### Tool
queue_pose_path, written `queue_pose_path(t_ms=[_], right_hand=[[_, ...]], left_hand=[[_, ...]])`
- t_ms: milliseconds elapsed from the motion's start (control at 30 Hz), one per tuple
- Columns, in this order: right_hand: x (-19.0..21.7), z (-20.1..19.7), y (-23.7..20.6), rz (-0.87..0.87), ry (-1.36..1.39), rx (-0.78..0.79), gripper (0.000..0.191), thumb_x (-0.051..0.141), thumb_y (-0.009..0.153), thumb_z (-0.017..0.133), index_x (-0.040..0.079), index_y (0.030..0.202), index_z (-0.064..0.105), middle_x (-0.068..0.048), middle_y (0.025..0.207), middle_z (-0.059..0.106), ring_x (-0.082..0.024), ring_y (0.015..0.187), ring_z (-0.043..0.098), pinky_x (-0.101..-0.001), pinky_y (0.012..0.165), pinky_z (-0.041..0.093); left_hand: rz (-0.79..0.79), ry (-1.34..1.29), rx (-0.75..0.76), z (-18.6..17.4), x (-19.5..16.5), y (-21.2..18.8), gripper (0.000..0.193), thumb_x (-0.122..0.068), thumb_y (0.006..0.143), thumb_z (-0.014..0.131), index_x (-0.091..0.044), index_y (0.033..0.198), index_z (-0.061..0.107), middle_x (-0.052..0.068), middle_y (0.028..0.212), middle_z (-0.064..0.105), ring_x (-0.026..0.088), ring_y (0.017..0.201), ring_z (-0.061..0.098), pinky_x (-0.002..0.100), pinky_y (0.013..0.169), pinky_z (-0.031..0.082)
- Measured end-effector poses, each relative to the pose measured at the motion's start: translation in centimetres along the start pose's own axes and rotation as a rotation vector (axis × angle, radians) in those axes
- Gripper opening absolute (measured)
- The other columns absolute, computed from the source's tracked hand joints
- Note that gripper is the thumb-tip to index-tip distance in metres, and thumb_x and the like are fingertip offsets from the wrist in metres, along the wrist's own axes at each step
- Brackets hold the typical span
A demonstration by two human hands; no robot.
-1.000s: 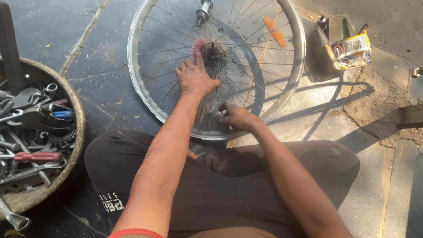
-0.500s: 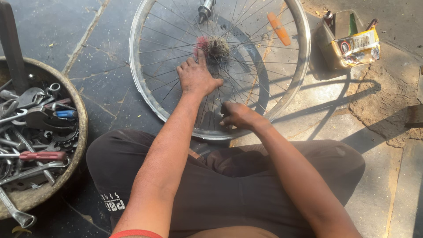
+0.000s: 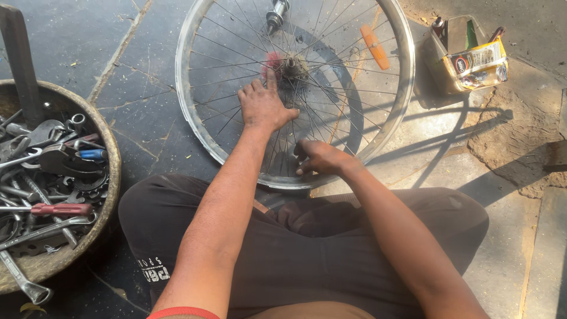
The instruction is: The person sits on the ground with a bicycle wheel in front of them and uses a small spoke wrench to turn spoke nipples around the rim, working around the wheel to adjust spoke tension and true the rim. They steady the wheel with one hand while turning nipples with the other, moving to different spokes in sequence.
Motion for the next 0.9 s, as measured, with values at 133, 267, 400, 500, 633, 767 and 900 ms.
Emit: queue_pose_path(t_ms=[133,267,400,500,633,767,900], right_hand=[[0.6,1.7,-0.7,0.105,-0.437,-0.383,0.030,0.023,0.091,0.069,0.004,0.111,0.056,-0.016,0.088,0.071,-0.040,0.082,0.071,-0.0512,0.070,0.056],[1.6,2.5,-1.1,0.065,-0.434,-0.620,0.019,0.014,0.090,0.059,0.002,0.105,0.056,-0.016,0.082,0.072,-0.041,0.074,0.072,-0.0524,0.063,0.057],[-0.6,1.2,-0.1,0.148,-0.209,-0.299,0.036,0.020,0.089,0.065,0.002,0.119,0.056,-0.016,0.089,0.074,-0.036,0.080,0.073,-0.0476,0.071,0.057],[-2.1,0.6,-0.7,0.201,0.174,0.001,0.043,0.020,0.091,0.065,0.006,0.130,0.056,-0.012,0.107,0.074,-0.025,0.095,0.073,-0.0382,0.080,0.058],[-1.9,0.4,-0.9,0.147,0.330,0.173,0.055,0.016,0.087,0.064,0.009,0.140,0.052,-0.010,0.129,0.069,-0.023,0.107,0.069,-0.0362,0.085,0.057],[-1.1,0.8,0.3,0.024,0.247,0.150,0.049,0.016,0.080,0.076,0.005,0.125,0.062,-0.014,0.121,0.072,-0.025,0.107,0.071,-0.0377,0.085,0.056],[-1.1,2.0,-0.1,0.205,-0.356,-0.268,0.034,0.031,0.089,0.072,0.007,0.111,0.061,-0.017,0.102,0.074,-0.038,0.094,0.072,-0.0477,0.080,0.057]], left_hand=[[-0.001,-0.023,0.003,-0.2,-0.1,-0.1,0.129,-0.076,0.064,0.078,-0.011,0.161,0.021,0.023,0.135,0.051,0.039,0.129,0.047,0.053,0.109,0.029],[-0.016,-0.029,0.009,0.1,-0.1,-0.4,0.129,-0.073,0.066,0.078,-0.011,0.163,0.021,0.022,0.137,0.051,0.039,0.129,0.048,0.052,0.111,0.030],[-0.012,-0.045,-0.011,0.1,0.1,0.0,0.128,-0.074,0.065,0.079,-0.011,0.161,0.020,0.024,0.136,0.050,0.040,0.129,0.046,0.055,0.110,0.029],[-0.028,-0.058,0.012,0.4,0.5,0.2,0.125,-0.070,0.068,0.079,-0.010,0.162,0.023,0.023,0.137,0.051,0.041,0.127,0.049,0.054,0.110,0.031],[-0.015,-0.059,0.014,0.6,0.4,0.4,0.124,-0.069,0.069,0.079,-0.009,0.162,0.022,0.024,0.136,0.052,0.041,0.126,0.050,0.054,0.110,0.032],[-0.002,-0.036,0.009,0.6,0.1,0.2,0.123,-0.067,0.069,0.079,-0.009,0.161,0.022,0.024,0.135,0.052,0.041,0.125,0.050,0.056,0.110,0.030],[-0.013,-0.039,0.013,0.5,0.1,0.2,0.123,-0.067,0.068,0.079,-0.010,0.161,0.023,0.024,0.136,0.052,0.041,0.126,0.050,0.056,0.110,0.031]])
Point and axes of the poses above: each hand's wrist, its own y-axis towards the middle knuckle, its own z-axis out of the palm, x = y × z, the point moved 8 cm from there along y, towards the middle knuckle
